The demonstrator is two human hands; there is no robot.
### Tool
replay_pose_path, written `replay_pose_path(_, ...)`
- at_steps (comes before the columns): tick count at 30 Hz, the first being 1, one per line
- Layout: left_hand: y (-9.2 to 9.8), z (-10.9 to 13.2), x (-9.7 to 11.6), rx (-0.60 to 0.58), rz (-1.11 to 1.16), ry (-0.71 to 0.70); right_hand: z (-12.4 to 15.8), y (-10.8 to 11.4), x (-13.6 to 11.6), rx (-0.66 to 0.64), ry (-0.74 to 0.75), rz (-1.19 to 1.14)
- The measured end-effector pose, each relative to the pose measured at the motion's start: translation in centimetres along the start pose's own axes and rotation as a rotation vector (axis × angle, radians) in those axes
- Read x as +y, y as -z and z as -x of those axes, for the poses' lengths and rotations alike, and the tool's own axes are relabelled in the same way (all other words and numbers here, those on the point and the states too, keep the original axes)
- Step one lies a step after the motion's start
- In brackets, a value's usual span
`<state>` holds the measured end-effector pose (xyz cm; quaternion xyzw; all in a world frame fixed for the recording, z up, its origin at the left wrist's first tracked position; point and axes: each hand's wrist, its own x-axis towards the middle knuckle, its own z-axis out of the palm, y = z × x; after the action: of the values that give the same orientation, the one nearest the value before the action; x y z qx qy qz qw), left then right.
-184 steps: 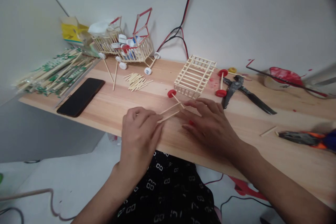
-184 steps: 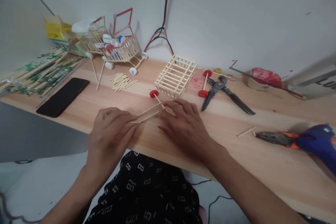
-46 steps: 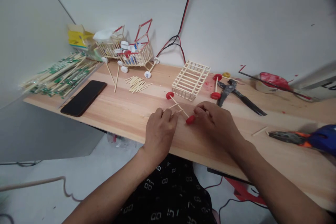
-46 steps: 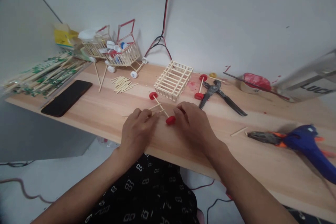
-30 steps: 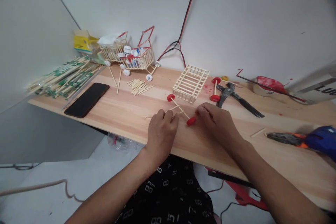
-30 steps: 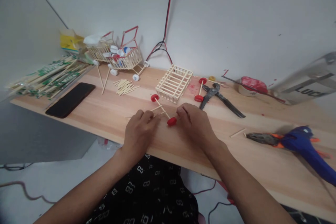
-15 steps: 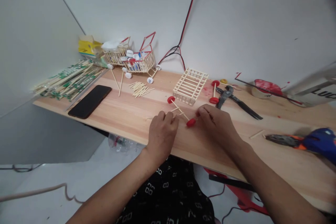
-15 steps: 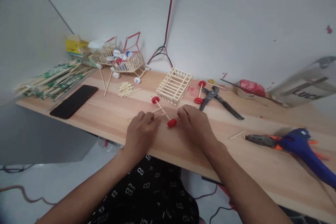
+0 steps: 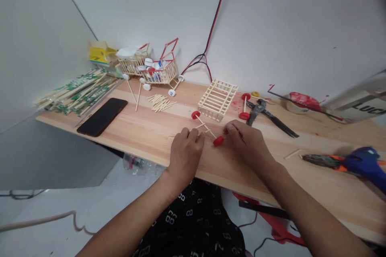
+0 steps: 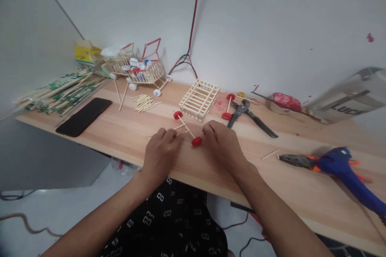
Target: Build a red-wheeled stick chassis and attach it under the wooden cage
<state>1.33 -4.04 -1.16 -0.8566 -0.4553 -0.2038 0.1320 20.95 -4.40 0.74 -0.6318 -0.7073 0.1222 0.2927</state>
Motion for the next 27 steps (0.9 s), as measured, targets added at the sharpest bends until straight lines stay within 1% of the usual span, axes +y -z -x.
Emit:
replay_pose_path(8, 0.09, -0.01, 0.05, -0.031, 0.005, 0.003, 0.03, -0.01, 0.05, -0.002, -0.006, -0.005)
replay_pose_path(13, 0.15, -0.04, 0.14, -0.025, -0.002, 0.009, 0.04, -0.03, 0.01, -0.008, -0.03, -0.006)
replay_pose_path(27, 0.06, -0.01, 0.07, -0.011, 0.001, -0.006, 0.13, -0.07, 0.11, -0.013, -0.009, -0.003)
